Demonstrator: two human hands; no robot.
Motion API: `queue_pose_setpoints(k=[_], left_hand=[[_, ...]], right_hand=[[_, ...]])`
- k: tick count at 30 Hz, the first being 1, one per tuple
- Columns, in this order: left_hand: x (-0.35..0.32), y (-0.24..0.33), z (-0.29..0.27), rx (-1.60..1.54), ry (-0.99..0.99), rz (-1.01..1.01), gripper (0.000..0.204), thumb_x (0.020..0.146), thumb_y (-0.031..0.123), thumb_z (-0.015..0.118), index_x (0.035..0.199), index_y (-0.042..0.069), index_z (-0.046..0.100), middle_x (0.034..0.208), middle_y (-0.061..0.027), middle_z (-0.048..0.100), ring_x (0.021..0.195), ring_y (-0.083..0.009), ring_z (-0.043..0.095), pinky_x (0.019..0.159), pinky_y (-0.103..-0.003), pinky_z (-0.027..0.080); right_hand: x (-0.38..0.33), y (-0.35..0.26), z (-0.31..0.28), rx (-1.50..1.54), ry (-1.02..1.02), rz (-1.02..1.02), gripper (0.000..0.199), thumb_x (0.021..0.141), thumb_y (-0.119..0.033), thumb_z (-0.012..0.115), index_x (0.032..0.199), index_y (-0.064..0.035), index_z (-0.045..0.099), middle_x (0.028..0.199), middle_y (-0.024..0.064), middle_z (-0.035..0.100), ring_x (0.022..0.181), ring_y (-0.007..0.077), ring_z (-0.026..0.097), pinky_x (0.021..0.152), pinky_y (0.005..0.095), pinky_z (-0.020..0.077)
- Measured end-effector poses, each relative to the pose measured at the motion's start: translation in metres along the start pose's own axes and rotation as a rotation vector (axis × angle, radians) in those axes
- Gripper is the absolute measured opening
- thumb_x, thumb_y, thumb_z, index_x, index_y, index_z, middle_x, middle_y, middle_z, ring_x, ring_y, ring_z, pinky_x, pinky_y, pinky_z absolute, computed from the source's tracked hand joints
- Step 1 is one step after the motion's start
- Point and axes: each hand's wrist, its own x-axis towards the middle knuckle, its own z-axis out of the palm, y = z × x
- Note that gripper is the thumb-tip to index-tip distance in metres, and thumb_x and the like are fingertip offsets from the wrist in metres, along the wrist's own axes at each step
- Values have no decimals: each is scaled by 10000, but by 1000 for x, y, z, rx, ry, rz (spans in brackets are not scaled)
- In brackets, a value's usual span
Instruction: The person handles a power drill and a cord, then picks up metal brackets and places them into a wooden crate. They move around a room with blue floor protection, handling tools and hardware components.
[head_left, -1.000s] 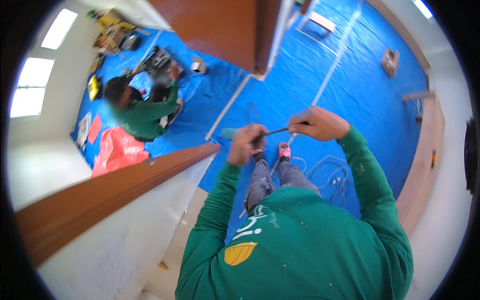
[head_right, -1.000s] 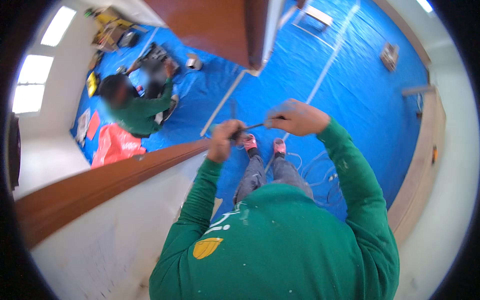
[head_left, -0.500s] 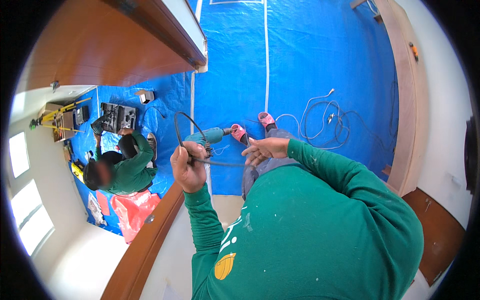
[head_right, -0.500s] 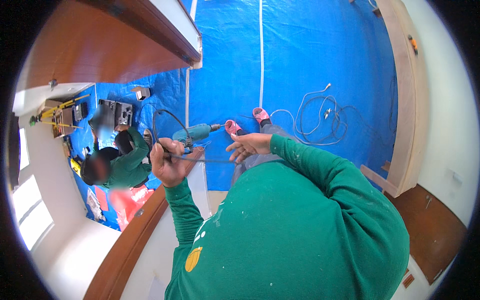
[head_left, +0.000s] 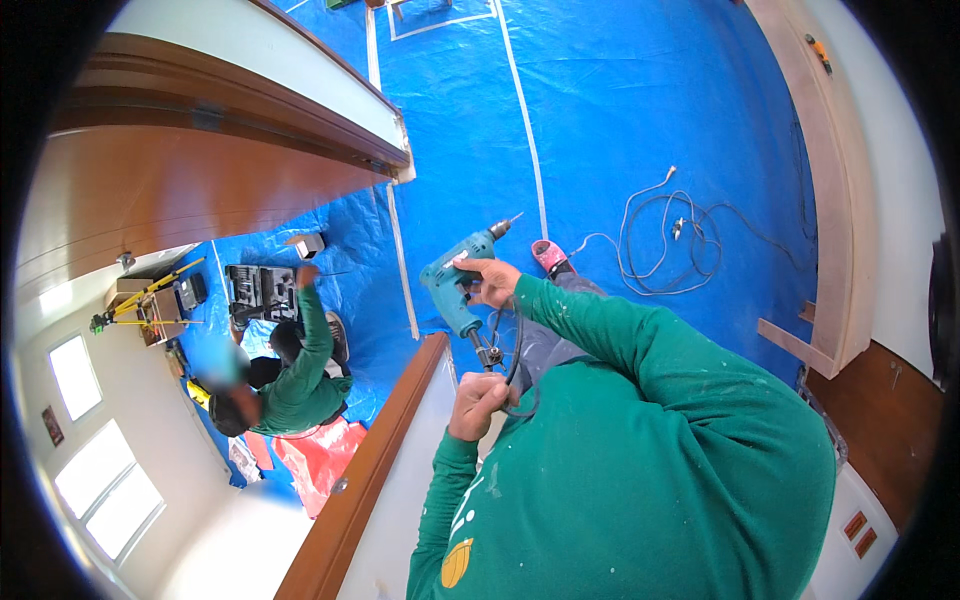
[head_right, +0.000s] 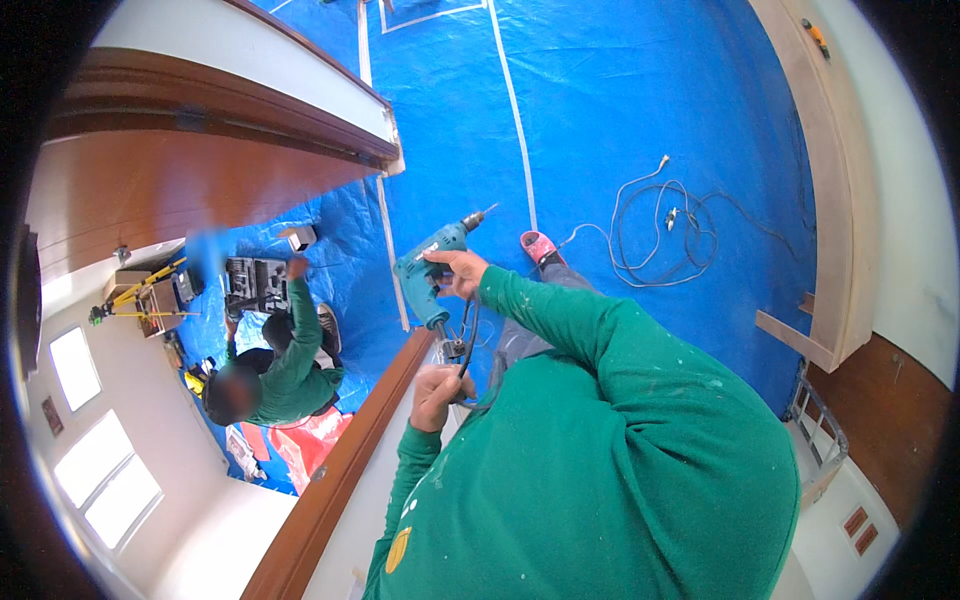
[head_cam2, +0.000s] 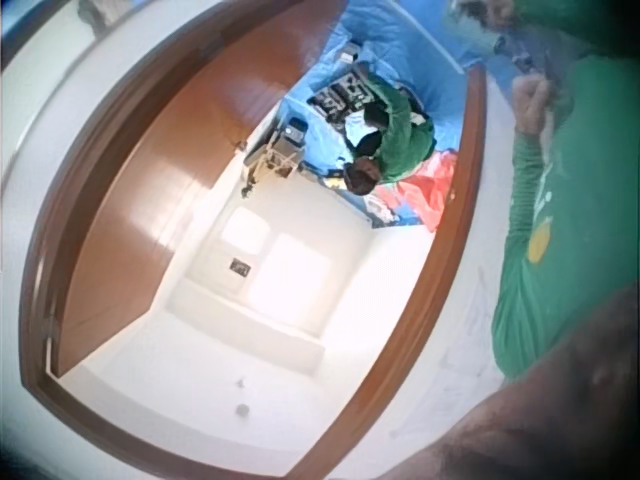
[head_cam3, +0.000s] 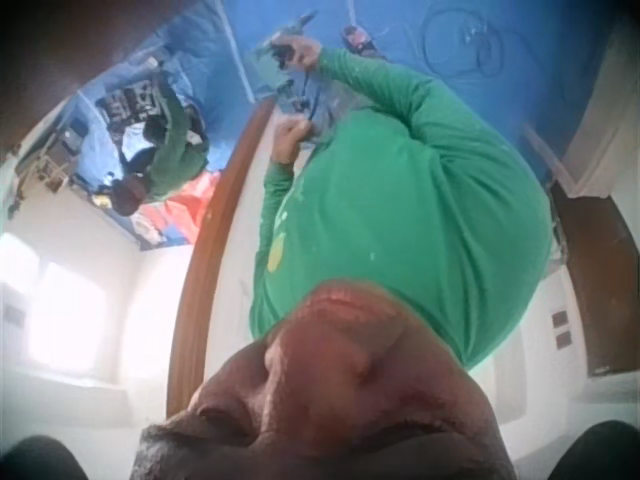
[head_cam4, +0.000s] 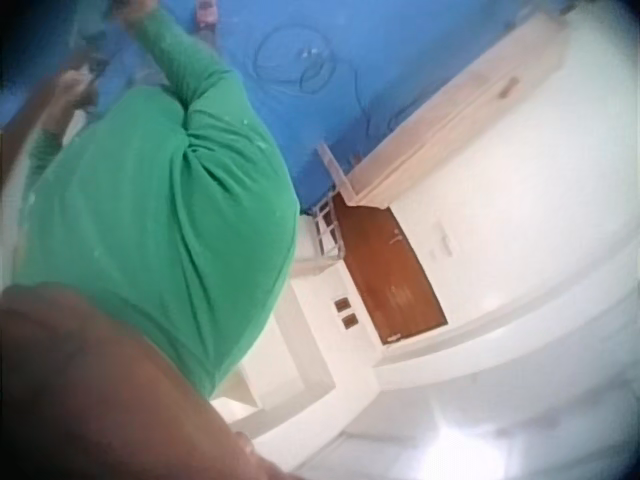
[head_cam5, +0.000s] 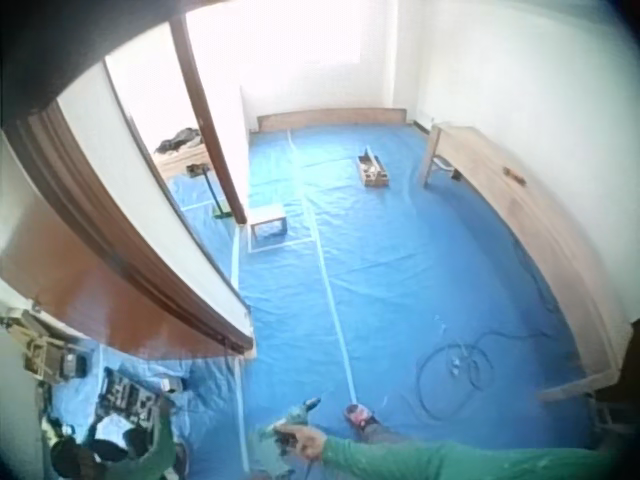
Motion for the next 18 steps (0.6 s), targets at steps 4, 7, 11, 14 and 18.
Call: queue_pose_setpoints(k=[4, 7, 11, 14, 18], left_hand=[[9, -44, -4, -88, 176, -213, 574, 1062, 412, 498, 749, -32, 681, 619, -7, 550, 548, -85, 453, 511, -264, 322], [19, -63, -2, -87, 336, -198, 551, 1075, 382, 490, 797, -38, 714, 657, -47, 609, 580, -114, 537, 546, -271, 407], [26, -68, 3, 357, 491, 47, 533, 1072, 392, 484, 881, -36, 739, 831, -109, 712, 764, -203, 673, 714, -315, 525], [-4, -79, -24, 390, 720, 101, 621, 1079, 487, 398, 1006, -37, 724, 1006, -133, 735, 932, -264, 698, 848, -378, 543], [19, -52, -59, -253, 806, -32, 820, 1050, 667, 258, 1299, -50, 569, 1321, -196, 621, 1226, -314, 600, 1044, -476, 465]], right_hand=[[-12, -40, 40, -72, -237, -198, 483, 880, -137, 814, 1291, -147, 561, 1141, 63, 688, 1140, 283, 642, 908, 575, 531], [-23, -60, 58, -128, -421, -197, 556, 881, -106, 807, 1340, -161, 498, 1209, 68, 667, 1170, 282, 635, 932, 589, 517], [-53, -80, 67, -242, -526, -237, 678, 865, -87, 816, 1427, -156, 443, 1272, 87, 652, 1187, 278, 636, 953, 555, 536], [-76, -98, 61, -313, -673, -202, 618, 900, -124, 787, 1424, -115, 459, 1278, 87, 653, 1170, 249, 645, 918, 499, 561], [-94, -94, 45, -309, -884, 18, 412, 961, -204, 724, 1310, -58, 564, 1262, 78, 667, 1174, 222, 645, 944, 460, 549]])
